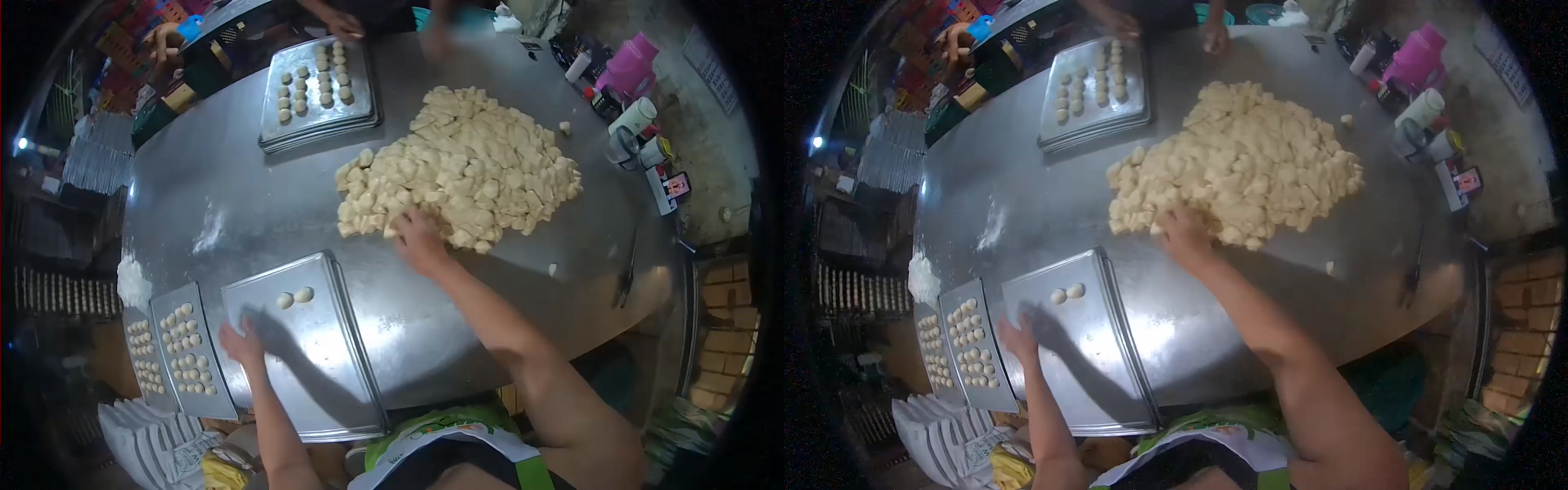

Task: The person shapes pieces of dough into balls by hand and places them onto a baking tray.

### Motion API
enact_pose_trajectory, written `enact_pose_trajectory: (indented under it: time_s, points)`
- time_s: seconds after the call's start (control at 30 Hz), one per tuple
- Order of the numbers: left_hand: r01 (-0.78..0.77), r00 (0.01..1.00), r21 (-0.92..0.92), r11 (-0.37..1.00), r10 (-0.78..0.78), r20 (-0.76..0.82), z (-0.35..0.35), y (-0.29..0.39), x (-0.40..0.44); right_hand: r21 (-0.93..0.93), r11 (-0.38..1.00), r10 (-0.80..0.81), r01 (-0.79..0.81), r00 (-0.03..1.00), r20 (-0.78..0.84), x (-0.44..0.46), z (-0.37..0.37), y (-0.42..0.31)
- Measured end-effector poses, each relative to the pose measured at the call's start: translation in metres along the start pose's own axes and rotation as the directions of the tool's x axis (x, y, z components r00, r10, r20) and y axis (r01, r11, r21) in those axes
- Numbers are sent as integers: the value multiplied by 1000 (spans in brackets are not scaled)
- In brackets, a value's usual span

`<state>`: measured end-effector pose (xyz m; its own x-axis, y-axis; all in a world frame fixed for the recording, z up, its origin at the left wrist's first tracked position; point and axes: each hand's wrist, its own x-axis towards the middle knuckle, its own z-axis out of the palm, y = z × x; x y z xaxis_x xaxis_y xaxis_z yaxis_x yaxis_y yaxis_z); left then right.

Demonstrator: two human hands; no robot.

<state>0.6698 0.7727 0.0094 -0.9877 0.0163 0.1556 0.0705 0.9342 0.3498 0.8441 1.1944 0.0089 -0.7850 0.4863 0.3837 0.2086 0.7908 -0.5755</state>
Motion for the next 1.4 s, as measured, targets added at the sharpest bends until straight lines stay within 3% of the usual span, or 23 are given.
enact_pose_trajectory:
  time_s: [0.03,0.1,0.17,0.27,0.33,0.37,0.4,0.5,0.6,0.67,0.8,0.83,0.87,0.9,0.93,1.03,1.1,1.17,1.2,1.27,1.3,1.37,1.4]
  points:
    - [-284,939,-120,951,250,-237,9,18,-8,92,996,-12,9,999,37,-15,-9,2]
    - [-320,935,-464,826,355,-12,16,114,-26,252,966,35,-54,996,80,-68,-20,5]
    - [-663,711,-364,654,703,-30,38,201,-39,293,955,36,-52,998,57,-139,-25,16]
    - [-833,548,-90,547,837,12,105,277,-44,286,956,-86,67,995,54,-210,-55,25]
    - [-729,629,-125,673,731,264,96,317,-51,236,971,-9,-34,984,180,-247,-76,38]
    - [-644,682,-287,709,702,205,96,326,-57,246,964,21,-103,949,314,-263,-91,46]
    - [-543,736,-435,719,656,166,93,322,-64,192,973,71,-129,957,282,-278,-109,47]
    - [-797,460,-453,400,888,-26,67,270,-94,34,910,414,-414,897,-156,-319,-141,34]
    - [-470,549,-639,609,769,328,48,195,-169,151,750,661,-644,721,-207,-362,-171,14]
    - [-637,486,-558,532,839,245,22,181,-230,-15,796,598,-605,790,-136,-391,-170,4]
    - [-678,448,-487,550,835,319,35,200,-220,-94,867,485,-489,872,-64,-361,-147,-12]
    - [-670,459,-488,559,829,320,31,211,-214,97,793,602,-602,798,36,-333,-144,-21]
    - [-200,468,-746,636,731,497,28,229,-203,269,667,682,-695,714,156,-294,-141,-31]
    - [330,369,-760,560,665,649,24,246,-194,336,746,588,-575,806,73,-264,-136,-43]
    - [324,374,-767,554,669,642,7,259,-191,391,808,486,-441,873,-21,-235,-135,-58]
    - [413,324,-861,297,836,444,-50,276,-195,638,691,379,-341,922,82,-176,-158,-99]
    - [377,416,-867,327,777,474,-43,265,-182,327,929,233,-172,960,-158,-156,-180,-104]
    - [337,593,-852,400,613,522,-25,242,-176,269,932,308,-244,923,-229,-143,-182,-74]
    - [343,588,-849,403,613,528,-17,229,-185,218,921,378,-323,877,-296,-146,-175,-57]
    - [-137,542,-761,634,691,479,3,205,-208,38,864,494,-502,829,-263,-191,-151,-13]
    - [-138,545,-763,631,692,474,14,189,-220,-153,889,391,-432,889,-238,-226,-143,7]
    - [-862,279,-394,320,947,158,30,165,-244,-400,855,272,-330,942,-195,-293,-130,10]
    - [-858,282,-396,326,945,166,39,164,-243,-463,825,258,-325,944,-203,-313,-125,10]
